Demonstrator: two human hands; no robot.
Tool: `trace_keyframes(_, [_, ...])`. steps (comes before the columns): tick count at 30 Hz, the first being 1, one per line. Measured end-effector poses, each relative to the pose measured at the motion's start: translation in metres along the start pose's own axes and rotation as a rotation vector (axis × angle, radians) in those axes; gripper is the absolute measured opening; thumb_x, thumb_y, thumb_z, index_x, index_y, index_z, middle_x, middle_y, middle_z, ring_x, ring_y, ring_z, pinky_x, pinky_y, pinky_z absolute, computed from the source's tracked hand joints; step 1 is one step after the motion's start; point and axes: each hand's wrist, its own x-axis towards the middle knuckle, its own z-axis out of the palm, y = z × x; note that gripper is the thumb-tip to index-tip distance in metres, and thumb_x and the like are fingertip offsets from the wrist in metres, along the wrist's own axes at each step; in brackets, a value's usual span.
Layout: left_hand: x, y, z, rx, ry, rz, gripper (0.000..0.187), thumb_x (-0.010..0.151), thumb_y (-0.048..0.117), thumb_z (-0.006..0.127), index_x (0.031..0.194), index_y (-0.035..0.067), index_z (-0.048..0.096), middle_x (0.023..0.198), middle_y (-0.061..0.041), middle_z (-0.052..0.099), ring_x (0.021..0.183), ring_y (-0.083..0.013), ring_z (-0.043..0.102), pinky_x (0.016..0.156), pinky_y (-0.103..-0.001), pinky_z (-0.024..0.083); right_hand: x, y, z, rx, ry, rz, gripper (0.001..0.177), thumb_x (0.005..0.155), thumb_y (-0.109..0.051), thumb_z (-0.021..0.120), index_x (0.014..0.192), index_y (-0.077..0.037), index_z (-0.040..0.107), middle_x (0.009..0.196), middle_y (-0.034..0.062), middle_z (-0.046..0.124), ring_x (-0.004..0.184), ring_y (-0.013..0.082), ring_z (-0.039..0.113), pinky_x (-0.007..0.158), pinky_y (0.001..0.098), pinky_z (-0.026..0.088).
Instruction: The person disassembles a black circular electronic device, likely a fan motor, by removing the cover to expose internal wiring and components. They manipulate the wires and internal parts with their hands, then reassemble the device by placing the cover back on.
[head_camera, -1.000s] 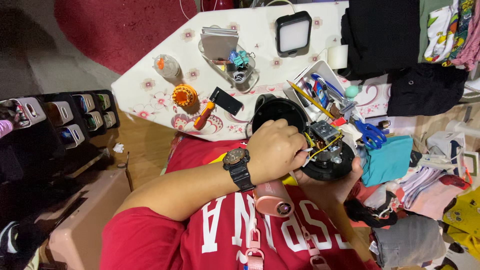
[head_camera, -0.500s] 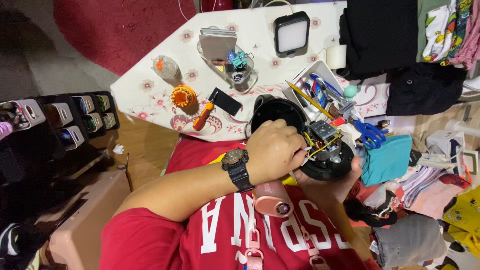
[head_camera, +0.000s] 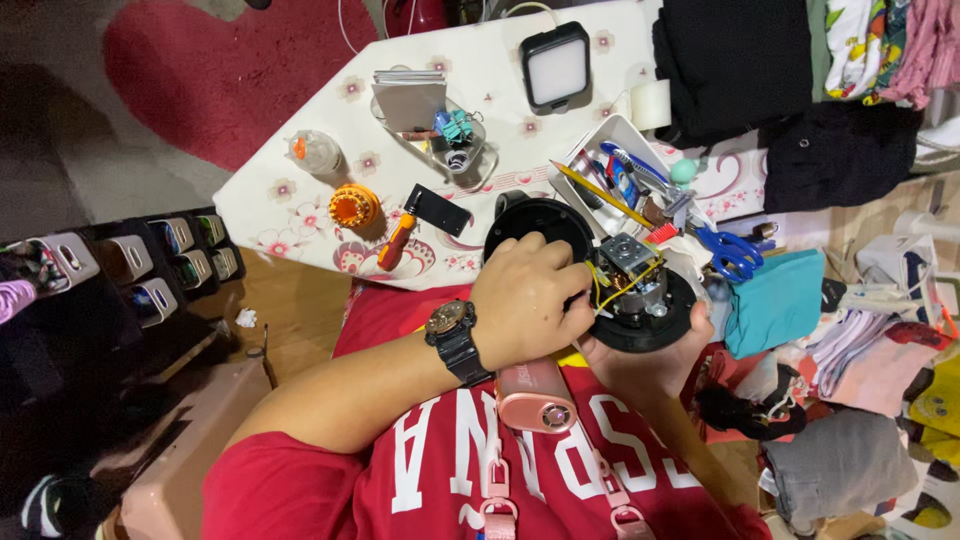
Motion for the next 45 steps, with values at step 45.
trace_keyframes(45, [-0.016, -0.011, -0.011, 0.113, -0.041, 0.341, 0.044, 0.084, 0.023, 0.081, 0.126, 0.029, 0.072, 0.087, 0.003, 0.053, 0.081, -0.0215, 0.051, 0.07, -0.038, 0.034, 0.023, 0.02, -0.06, 0.105, -0.254, 0.018, 0.091, 0.084, -0.083, 0.044, 0.151, -0.021, 0.052, 0.14, 0.0055, 0.058, 0.117, 0.0264, 0.058, 0.098, 0.0503, 0.045])
